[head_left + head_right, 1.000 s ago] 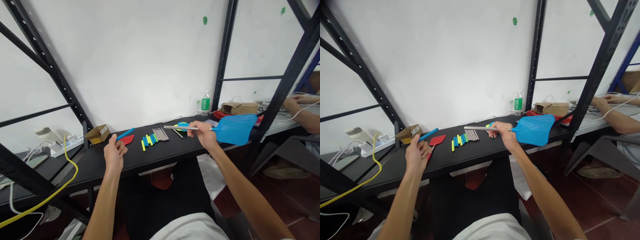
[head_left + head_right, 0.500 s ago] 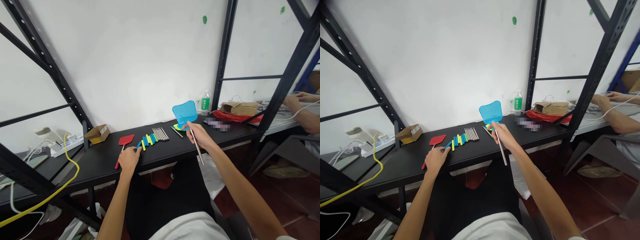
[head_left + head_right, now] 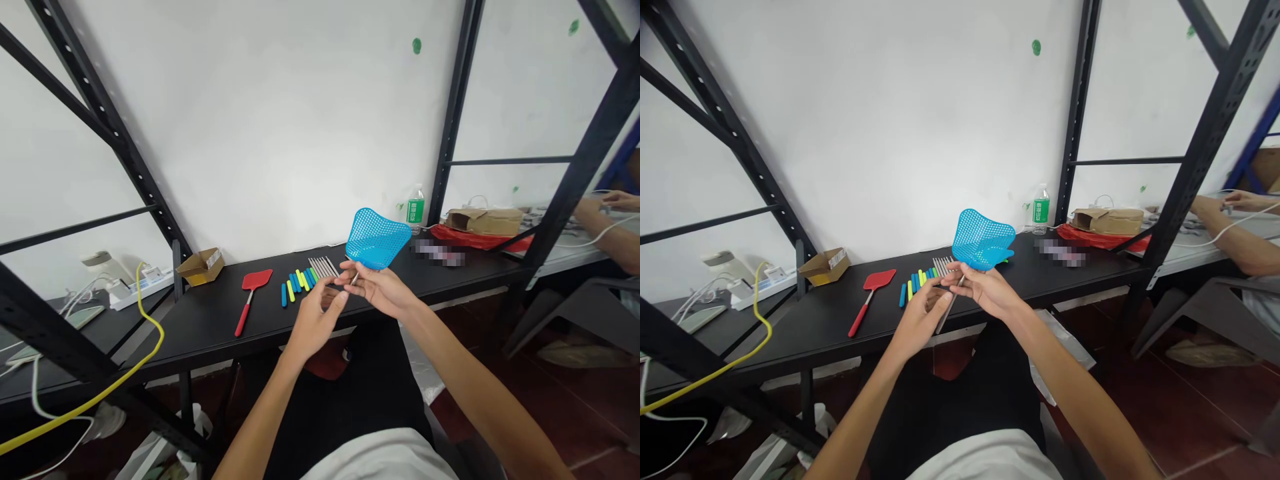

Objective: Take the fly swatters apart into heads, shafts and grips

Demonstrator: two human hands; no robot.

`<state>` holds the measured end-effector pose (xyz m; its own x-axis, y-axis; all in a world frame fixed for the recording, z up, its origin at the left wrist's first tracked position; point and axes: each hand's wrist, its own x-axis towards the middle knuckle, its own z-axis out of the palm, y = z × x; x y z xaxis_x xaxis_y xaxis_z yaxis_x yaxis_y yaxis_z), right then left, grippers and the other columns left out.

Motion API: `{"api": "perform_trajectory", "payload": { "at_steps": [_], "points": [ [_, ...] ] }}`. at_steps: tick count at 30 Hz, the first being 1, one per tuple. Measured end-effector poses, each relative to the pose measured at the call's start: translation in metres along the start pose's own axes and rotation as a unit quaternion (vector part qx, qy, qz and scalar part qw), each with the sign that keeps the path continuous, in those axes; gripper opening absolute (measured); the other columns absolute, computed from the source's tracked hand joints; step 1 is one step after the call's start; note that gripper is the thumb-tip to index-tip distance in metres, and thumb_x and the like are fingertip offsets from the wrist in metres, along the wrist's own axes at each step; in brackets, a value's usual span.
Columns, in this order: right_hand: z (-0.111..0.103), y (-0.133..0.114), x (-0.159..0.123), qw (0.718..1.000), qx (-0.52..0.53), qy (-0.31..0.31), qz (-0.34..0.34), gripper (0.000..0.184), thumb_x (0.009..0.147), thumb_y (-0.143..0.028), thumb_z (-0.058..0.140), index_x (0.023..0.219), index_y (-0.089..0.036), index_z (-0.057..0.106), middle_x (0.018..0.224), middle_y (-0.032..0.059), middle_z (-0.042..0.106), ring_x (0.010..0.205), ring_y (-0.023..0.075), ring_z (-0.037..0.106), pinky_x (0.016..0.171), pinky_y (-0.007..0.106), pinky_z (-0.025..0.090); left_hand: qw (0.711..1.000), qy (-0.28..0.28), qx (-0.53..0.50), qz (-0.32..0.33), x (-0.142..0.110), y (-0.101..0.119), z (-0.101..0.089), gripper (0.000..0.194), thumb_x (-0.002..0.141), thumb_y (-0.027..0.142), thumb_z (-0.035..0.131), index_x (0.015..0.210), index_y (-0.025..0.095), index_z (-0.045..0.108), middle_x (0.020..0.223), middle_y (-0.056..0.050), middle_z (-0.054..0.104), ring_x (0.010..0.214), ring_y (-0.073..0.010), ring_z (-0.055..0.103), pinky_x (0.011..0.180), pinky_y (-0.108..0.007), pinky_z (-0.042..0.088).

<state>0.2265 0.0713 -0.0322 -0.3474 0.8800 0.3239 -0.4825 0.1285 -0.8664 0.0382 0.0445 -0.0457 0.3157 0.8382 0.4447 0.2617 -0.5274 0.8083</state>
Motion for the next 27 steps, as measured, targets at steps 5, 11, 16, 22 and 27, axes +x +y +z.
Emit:
{"api": "perform_trajectory", "payload": {
  "at_steps": [5, 11, 16, 22, 27],
  "points": [
    [0.008, 0.001, -0.004, 0.999, -0.025, -0.021, 0.002, 0.037, 0.087, -0.050, 0.075, 0.109, -0.021, 0.075, 0.110, 0.0087, 0.075, 0.099, 0.0203, 0.073, 0.079, 0.027, 0.060, 1.000, 0.018, 0.003, -0.002, -0.008, 0.012, 0.008, 0.042, 0.099, 0.050, 0.052, 0.129, 0.021, 0.055, 0.065, 0.005, 0.055, 0.056, -0.0126, 0.049, 0.058, -0.024, 0.038],
    [-0.013, -0.021, -0.004, 0.986, -0.110, 0.110, -0.055, 0.035, 0.079, -0.045, 0.082, 0.102, -0.021, 0.074, 0.103, 0.0071, 0.073, 0.086, 0.0179, 0.068, 0.060, 0.023, 0.057, 0.949, 0.083, 0.304, 0.008, -0.008, 0.020, -0.027, 0.029, 0.100, 0.036, 0.047, 0.118, 0.025, 0.066, 0.078, -0.001, 0.066, 0.066, -0.0173, 0.057, 0.063, -0.029, 0.034],
    [-0.024, -0.033, -0.010, 0.970, -0.205, 0.102, -0.080, 0.036, 0.077, -0.044, 0.082, 0.101, -0.019, 0.075, 0.091, 0.0043, 0.070, 0.074, 0.0145, 0.062, 0.055, 0.023, 0.055, 0.941, 0.063, 0.331, 0.021, -0.008, 0.020, -0.028, 0.027, 0.100, 0.036, 0.048, 0.121, 0.028, 0.064, 0.088, 0.000, 0.073, 0.073, -0.0190, 0.063, 0.067, -0.029, 0.038],
    [-0.033, -0.048, -0.020, 0.937, -0.344, -0.001, -0.067, 0.036, 0.085, -0.046, 0.074, 0.110, -0.020, 0.073, 0.096, 0.0057, 0.070, 0.080, 0.0177, 0.065, 0.058, 0.025, 0.055, 0.922, 0.049, 0.383, 0.036, -0.009, 0.019, -0.022, 0.032, 0.103, 0.045, 0.045, 0.113, 0.028, 0.071, 0.092, -0.002, 0.077, 0.084, -0.0202, 0.070, 0.066, -0.028, 0.035],
    [-0.034, -0.057, -0.022, 0.938, -0.335, -0.017, -0.081, 0.036, 0.081, -0.042, 0.079, 0.108, -0.020, 0.070, 0.096, 0.0058, 0.071, 0.080, 0.0189, 0.064, 0.062, 0.028, 0.053, 0.909, 0.014, 0.414, 0.047, -0.011, 0.021, -0.024, 0.035, 0.105, 0.044, 0.039, 0.110, 0.027, 0.069, 0.091, -0.003, 0.077, 0.086, -0.0213, 0.070, 0.065, -0.028, 0.034]
  ]
}}
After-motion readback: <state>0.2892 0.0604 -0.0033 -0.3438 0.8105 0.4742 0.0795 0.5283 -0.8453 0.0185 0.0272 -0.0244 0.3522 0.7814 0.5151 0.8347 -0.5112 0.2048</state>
